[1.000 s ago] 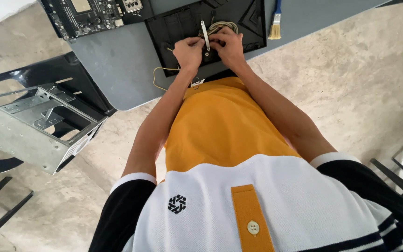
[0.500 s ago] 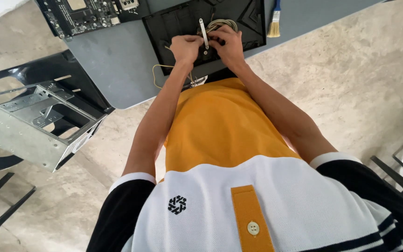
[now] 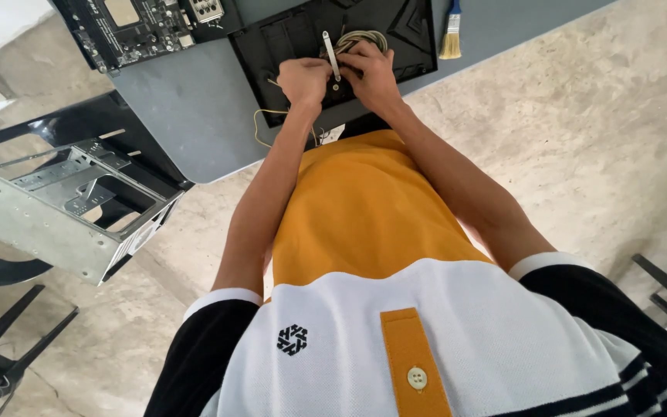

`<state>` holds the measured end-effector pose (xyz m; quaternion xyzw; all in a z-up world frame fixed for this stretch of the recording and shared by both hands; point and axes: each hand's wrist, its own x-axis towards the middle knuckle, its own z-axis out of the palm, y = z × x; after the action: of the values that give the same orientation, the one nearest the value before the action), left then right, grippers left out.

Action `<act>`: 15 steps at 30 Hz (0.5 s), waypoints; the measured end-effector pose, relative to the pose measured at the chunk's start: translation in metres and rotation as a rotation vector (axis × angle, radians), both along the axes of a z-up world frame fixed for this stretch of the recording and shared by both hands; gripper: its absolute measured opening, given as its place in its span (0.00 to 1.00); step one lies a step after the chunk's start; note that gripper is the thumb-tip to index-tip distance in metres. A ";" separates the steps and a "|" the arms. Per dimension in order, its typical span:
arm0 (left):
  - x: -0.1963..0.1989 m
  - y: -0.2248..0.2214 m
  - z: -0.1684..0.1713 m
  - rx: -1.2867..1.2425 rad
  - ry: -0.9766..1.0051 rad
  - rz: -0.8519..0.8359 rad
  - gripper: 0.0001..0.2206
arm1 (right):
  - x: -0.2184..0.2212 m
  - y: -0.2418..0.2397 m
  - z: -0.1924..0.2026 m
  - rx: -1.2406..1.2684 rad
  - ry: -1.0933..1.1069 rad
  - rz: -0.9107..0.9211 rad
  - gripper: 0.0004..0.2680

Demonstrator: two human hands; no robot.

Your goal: Cleaning and organizing the front panel wires of a computer case using a brush and manual untangling

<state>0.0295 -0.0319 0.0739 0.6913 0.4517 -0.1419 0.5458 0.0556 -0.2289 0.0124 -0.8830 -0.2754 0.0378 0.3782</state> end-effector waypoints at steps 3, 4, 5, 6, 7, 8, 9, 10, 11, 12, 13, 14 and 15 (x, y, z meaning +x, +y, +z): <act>0.000 0.001 0.002 -0.163 0.065 0.194 0.05 | 0.002 -0.001 -0.003 -0.038 0.086 -0.003 0.09; -0.002 0.003 0.002 -0.295 0.058 0.308 0.06 | 0.003 0.000 -0.007 -0.069 0.094 -0.003 0.12; -0.002 0.002 0.005 -0.292 0.059 0.305 0.06 | 0.002 0.000 -0.008 -0.067 0.096 -0.006 0.12; 0.000 0.001 0.007 -0.299 0.053 0.331 0.05 | 0.003 0.001 -0.010 -0.044 0.104 -0.024 0.09; 0.001 0.001 0.009 -0.306 0.048 0.357 0.04 | 0.004 0.002 -0.011 -0.020 0.113 -0.042 0.07; 0.003 0.002 0.010 -0.304 0.046 0.357 0.04 | 0.006 0.002 -0.013 -0.018 0.112 -0.041 0.07; 0.005 0.002 0.012 -0.337 0.044 0.384 0.04 | 0.008 0.002 -0.015 -0.001 0.146 -0.057 0.06; 0.004 0.004 0.013 -0.369 0.046 0.411 0.04 | 0.006 0.003 -0.017 0.016 0.185 -0.073 0.06; 0.004 0.003 0.014 -0.367 0.048 0.412 0.04 | 0.004 0.005 -0.015 0.018 0.188 -0.072 0.06; 0.007 0.001 0.015 -0.368 0.106 0.479 0.04 | 0.004 0.005 -0.013 0.023 0.218 -0.083 0.06; 0.010 -0.002 0.017 -0.369 0.164 0.546 0.05 | 0.005 0.006 -0.010 0.028 0.247 -0.094 0.06; 0.011 -0.006 0.014 -0.370 0.165 0.544 0.05 | 0.004 0.005 -0.009 0.028 0.247 -0.096 0.06; 0.012 -0.009 0.011 -0.354 0.166 0.593 0.07 | 0.004 0.004 -0.007 0.029 0.255 -0.097 0.05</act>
<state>0.0410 -0.0410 0.0848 0.4110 0.6441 -0.1091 0.6358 0.0596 -0.2244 0.0050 -0.8777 -0.1827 0.1275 0.4244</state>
